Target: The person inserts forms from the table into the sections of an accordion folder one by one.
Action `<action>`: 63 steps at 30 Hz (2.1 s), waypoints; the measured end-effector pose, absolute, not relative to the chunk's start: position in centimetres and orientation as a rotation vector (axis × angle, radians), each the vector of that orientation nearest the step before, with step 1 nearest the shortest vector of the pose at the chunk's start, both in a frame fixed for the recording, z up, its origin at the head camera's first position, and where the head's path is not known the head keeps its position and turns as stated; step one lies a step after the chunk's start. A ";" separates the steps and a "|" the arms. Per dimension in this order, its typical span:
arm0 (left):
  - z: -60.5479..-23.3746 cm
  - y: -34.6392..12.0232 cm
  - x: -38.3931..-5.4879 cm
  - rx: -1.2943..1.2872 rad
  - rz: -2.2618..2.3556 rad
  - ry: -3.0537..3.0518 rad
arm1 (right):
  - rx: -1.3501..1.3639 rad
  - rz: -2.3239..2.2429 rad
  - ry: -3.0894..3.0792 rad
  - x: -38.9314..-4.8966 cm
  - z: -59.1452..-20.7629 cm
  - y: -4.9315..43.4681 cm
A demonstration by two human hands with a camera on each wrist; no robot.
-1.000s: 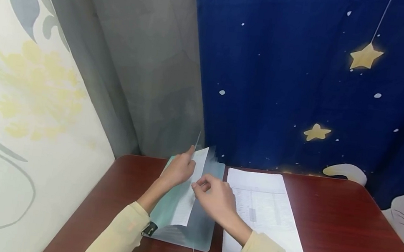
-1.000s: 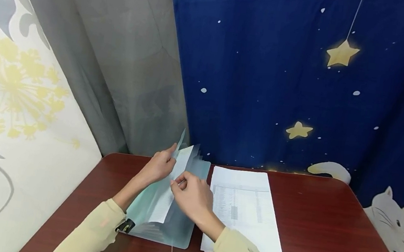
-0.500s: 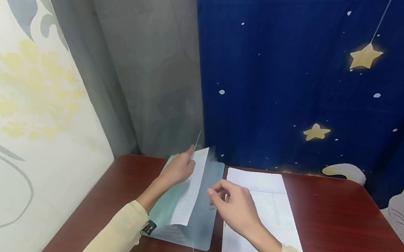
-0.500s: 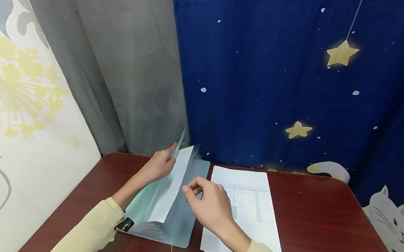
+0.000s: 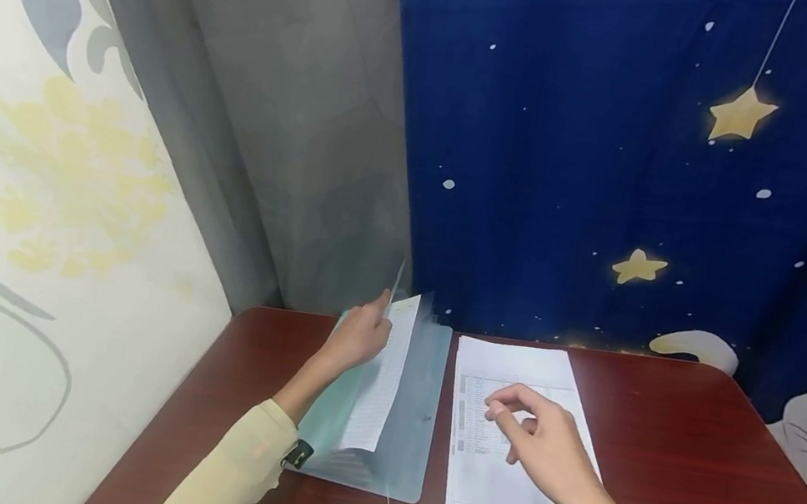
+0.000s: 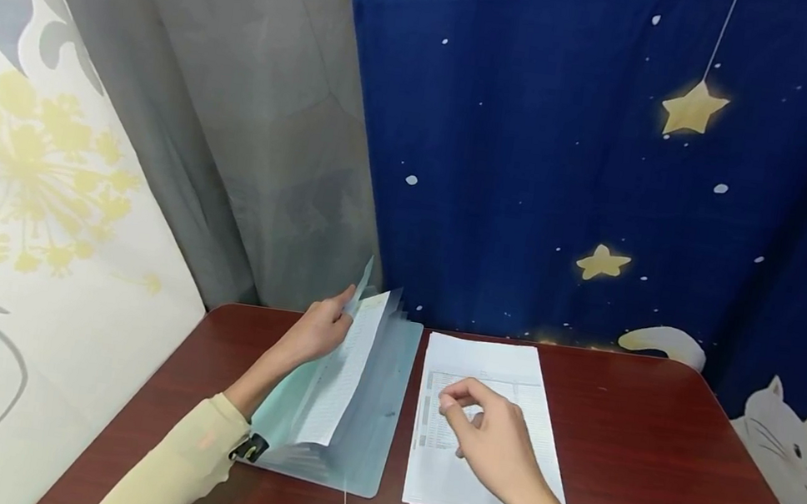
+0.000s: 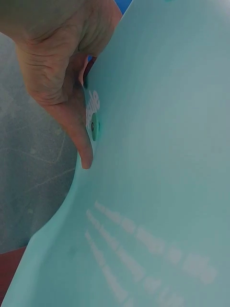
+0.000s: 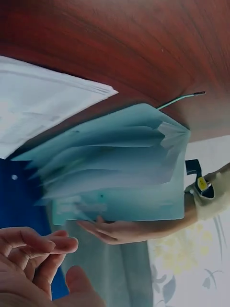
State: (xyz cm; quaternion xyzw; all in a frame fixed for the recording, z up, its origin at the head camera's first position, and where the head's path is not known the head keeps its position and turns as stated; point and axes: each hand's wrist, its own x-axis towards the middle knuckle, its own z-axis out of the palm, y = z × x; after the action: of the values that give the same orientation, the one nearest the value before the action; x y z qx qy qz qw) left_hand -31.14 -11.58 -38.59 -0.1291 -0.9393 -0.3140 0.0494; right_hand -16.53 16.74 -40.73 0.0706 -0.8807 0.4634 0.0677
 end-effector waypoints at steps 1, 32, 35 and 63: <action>-38.6 -11.5 -31.2 -0.390 -0.952 -2.862 | 0.191 1.400 -2.653 -16.4 -40.8 17.2; -38.9 -11.8 -30.6 -0.406 -0.995 -2.848 | -0.203 0.488 -3.084 -17.6 -47.9 27.5; -38.9 -11.8 -30.6 -0.425 -0.997 -2.837 | -0.205 0.467 -3.092 -17.8 -48.0 27.8; -39.0 -11.8 -30.4 -0.393 -1.001 -2.859 | -0.191 0.666 -3.169 -18.9 -48.3 29.3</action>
State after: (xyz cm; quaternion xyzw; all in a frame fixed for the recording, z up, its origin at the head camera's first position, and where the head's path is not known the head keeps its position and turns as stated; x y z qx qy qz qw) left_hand -30.39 -11.76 -39.00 -0.1286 -0.9351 -0.3274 0.0432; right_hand -18.95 29.34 -48.26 -0.0587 -0.9757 0.2051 -0.0510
